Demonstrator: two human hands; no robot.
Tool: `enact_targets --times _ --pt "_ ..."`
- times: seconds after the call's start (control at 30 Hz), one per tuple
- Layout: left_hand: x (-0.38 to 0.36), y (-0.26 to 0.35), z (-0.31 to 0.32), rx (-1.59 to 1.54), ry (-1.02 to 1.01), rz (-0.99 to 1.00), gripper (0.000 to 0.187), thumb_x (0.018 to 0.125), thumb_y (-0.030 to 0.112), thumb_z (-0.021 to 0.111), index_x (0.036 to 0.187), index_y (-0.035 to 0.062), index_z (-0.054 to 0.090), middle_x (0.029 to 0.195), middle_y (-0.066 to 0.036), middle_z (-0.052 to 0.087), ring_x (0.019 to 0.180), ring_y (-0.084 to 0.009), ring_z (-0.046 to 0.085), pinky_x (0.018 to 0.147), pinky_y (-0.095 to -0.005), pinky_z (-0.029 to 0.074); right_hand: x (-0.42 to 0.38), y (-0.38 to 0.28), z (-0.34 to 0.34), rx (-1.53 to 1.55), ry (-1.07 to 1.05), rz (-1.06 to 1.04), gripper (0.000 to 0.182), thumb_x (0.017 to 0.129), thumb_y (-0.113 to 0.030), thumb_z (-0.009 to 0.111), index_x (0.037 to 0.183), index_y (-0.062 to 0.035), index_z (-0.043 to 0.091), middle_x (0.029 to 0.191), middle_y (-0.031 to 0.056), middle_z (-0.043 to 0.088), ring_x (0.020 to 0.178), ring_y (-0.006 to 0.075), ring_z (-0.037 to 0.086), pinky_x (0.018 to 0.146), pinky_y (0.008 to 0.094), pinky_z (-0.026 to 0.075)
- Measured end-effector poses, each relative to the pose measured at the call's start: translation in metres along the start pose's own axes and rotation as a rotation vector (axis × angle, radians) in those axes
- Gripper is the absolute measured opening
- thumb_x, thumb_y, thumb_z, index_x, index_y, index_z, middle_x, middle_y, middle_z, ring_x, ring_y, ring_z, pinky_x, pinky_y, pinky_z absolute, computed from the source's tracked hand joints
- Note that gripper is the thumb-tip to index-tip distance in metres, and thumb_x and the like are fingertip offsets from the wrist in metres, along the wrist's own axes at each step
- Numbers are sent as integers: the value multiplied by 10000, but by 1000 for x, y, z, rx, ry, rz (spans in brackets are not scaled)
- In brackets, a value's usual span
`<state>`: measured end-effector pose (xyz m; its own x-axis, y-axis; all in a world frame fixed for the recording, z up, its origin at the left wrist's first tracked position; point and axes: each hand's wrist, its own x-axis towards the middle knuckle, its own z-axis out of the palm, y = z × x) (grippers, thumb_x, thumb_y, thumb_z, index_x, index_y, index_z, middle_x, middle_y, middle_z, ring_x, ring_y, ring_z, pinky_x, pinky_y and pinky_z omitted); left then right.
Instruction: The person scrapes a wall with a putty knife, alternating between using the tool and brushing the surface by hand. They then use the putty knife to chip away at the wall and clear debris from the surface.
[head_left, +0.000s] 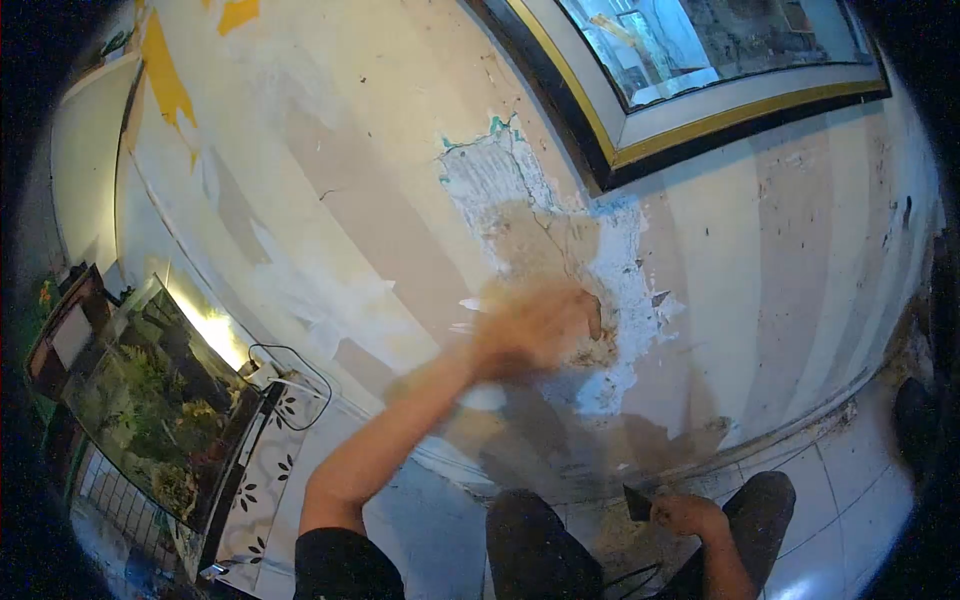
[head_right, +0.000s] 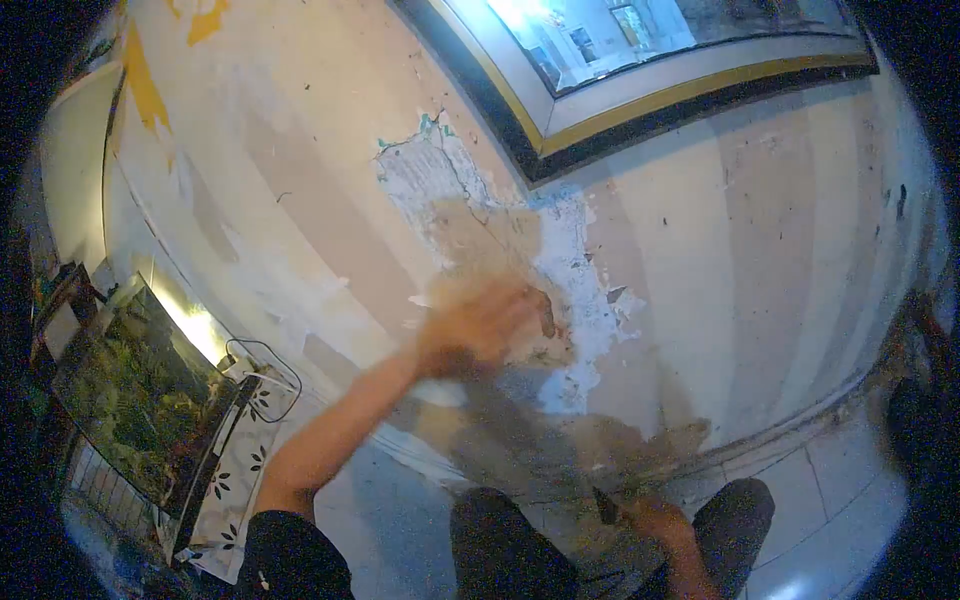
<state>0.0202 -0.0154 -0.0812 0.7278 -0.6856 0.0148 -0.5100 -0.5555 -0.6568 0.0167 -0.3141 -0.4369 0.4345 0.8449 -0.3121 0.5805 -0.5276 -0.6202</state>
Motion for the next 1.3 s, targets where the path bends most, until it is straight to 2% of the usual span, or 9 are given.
enact_targets --times 0.17,0.33,0.43,0.53,0.67,0.87,0.97,1.13,1.3 --pt "4 110 32 -503 126 402 541 800 157 543 1325 139 412 1374 -126 391 1294 -305 351 1090 -453 260 -9 -10 -17 -5 -17 20 235 852 -236 507 1046 -159 616 955 112 647 870 305 620 756 432 474" --pt "9 179 99 -1808 63 -500 498 873 219 550 1336 124 394 1325 -142 440 1222 -289 421 1018 -447 343 -25 -27 -37 158 50 5 248 887 -266 479 1060 -147 610 984 127 644 875 314 616 768 435 471" --pt "1 246 200 -2490 223 -402 479 910 255 514 1351 122 379 1349 -159 418 1246 -297 403 1023 -434 337 -29 -24 -54 46 -48 14 255 890 -279 484 1052 -124 605 942 136 647 861 326 614 764 434 466" --pt "27 297 223 -1289 -185 -789 524 917 286 508 1379 112 331 1379 -151 385 1264 -295 385 1031 -443 324 -50 -4 -65 151 126 -191 244 887 -253 508 1055 -102 603 818 133 630 736 276 605 688 395 470" --pt "30 284 197 -1650 73 -440 648 904 371 536 1406 67 263 1433 -132 328 1265 -308 388 1030 -455 335 -73 -22 -94 257 375 10 188 877 -120 527 1032 -55 612 845 126 634 665 249 598 643 341 478" --pt "25 259 156 -1952 710 -856 533 915 256 528 1378 74 336 1296 -148 463 1073 -231 511 962 -368 390 -77 -67 -97 478 676 -137 220 879 -127 559 1058 -33 471 797 106 580 703 147 534 628 272 446" --pt "11 243 161 -1938 853 -1077 274 894 250 579 846 -15 633 695 -6 555 683 -86 520 645 -259 422 -79 -116 -117 640 724 -90 246 841 -56 581 1049 -26 453 837 100 584 754 149 553 654 275 457" --pt "-12 234 149 -2268 802 -988 240 904 199 554 762 13 604 719 -36 579 701 -109 542 639 -262 414 -60 -153 -153 857 966 -153 166 833 -89 589 957 11 544 893 118 586 776 180 565 678 281 463" --pt "-11 241 141 -2502 847 -868 231 909 200 540 808 4 607 757 -69 609 730 -142 574 660 -272 438 -7 -193 -182 1058 885 -969 317 908 -303 490 771 -25 557 628 47 471 481 176 421 473 317 383"
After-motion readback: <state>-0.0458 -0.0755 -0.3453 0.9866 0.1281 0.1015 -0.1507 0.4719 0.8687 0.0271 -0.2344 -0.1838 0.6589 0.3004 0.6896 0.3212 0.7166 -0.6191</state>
